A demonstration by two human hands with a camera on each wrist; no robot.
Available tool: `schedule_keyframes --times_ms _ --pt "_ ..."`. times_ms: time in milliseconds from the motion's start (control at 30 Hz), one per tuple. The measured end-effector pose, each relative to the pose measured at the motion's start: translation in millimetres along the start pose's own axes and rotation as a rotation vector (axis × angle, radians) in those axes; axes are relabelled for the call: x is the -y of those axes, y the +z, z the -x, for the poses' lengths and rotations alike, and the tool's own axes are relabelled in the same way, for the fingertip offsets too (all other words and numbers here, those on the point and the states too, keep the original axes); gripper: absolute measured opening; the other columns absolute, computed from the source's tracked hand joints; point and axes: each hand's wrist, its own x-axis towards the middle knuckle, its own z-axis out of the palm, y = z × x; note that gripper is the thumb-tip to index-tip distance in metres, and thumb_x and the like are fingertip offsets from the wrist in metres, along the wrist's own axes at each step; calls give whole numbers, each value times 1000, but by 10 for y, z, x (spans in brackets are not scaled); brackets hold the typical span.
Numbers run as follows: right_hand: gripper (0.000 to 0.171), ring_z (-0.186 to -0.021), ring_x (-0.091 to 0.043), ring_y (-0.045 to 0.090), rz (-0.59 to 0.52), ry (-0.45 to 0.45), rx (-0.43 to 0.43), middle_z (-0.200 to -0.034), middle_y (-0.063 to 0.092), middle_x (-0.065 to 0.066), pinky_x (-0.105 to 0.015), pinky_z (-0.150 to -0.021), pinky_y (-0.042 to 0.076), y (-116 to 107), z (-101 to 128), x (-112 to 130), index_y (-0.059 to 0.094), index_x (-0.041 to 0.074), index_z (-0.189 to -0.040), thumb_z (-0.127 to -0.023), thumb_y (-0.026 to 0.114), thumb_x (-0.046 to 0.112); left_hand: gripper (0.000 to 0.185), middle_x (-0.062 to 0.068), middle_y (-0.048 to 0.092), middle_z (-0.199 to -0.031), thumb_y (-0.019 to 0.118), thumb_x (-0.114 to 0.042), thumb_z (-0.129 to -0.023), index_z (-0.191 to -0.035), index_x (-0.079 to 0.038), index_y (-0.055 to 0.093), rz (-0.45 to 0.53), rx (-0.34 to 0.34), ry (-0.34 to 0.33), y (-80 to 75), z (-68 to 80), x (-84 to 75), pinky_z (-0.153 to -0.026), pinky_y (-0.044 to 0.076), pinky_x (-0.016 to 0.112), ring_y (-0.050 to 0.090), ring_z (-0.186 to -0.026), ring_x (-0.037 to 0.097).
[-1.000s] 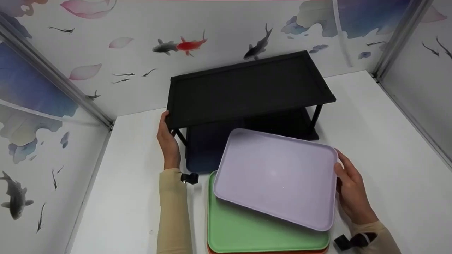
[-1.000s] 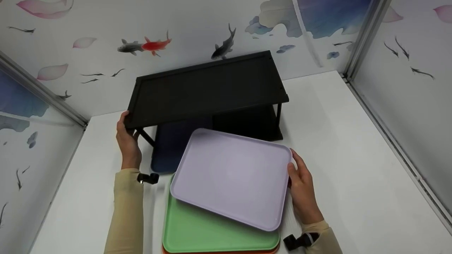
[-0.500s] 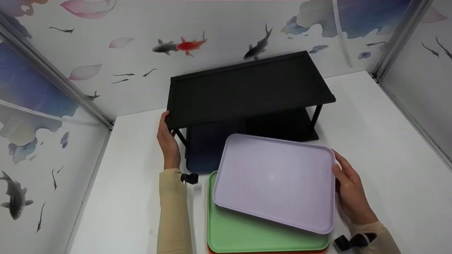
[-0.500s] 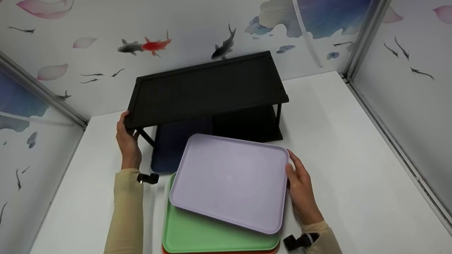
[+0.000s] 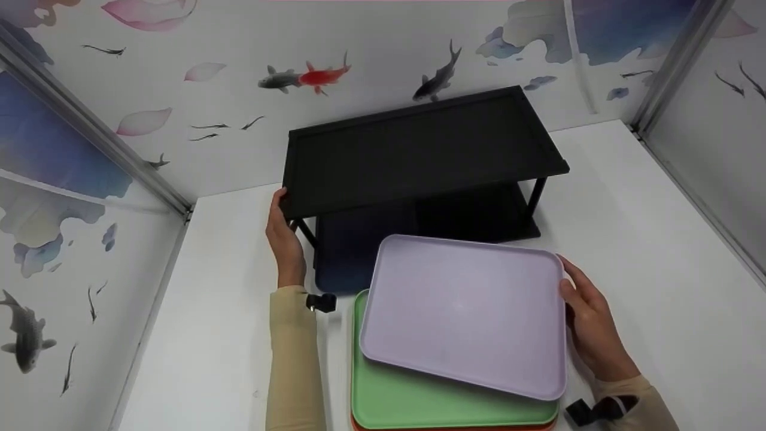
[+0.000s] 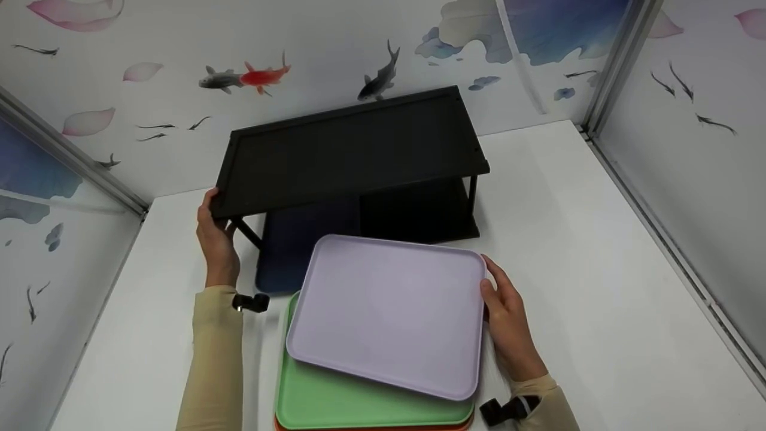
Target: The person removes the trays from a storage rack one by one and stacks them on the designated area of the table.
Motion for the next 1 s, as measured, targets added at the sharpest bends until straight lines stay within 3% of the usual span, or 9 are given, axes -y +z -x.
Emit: schedule_keyframes --times_ms 233,633,1000 --pt "61 -119 -4 55 17 4 7 -145 46 7 -19 -93 50 1 -3 -2 23 9 -163 -110 44 33 50 1 53 -150 24 -39 -114 -150 -17 51 4 6 15 7 -1 -15 -114 38 46 51 -135 18" --pt "59 -103 -9 66 45 15 34 -131 60 6 -27 -80 57 20 -6 -1 26 9 -162 -110 44 33 52 -4 57 -147 27 -49 -112 -147 -23 54 -8 -9 23 11 10 12 -113 39 46 53 -132 15" --pt "60 -110 -10 64 101 51 57 -138 56 8 -27 -86 56 31 -6 -2 27 11 -162 -110 42 36 51 0 53 -152 24 -40 -114 -150 -18 52 10 3 20 4 7 3 -116 36 47 50 -137 17"
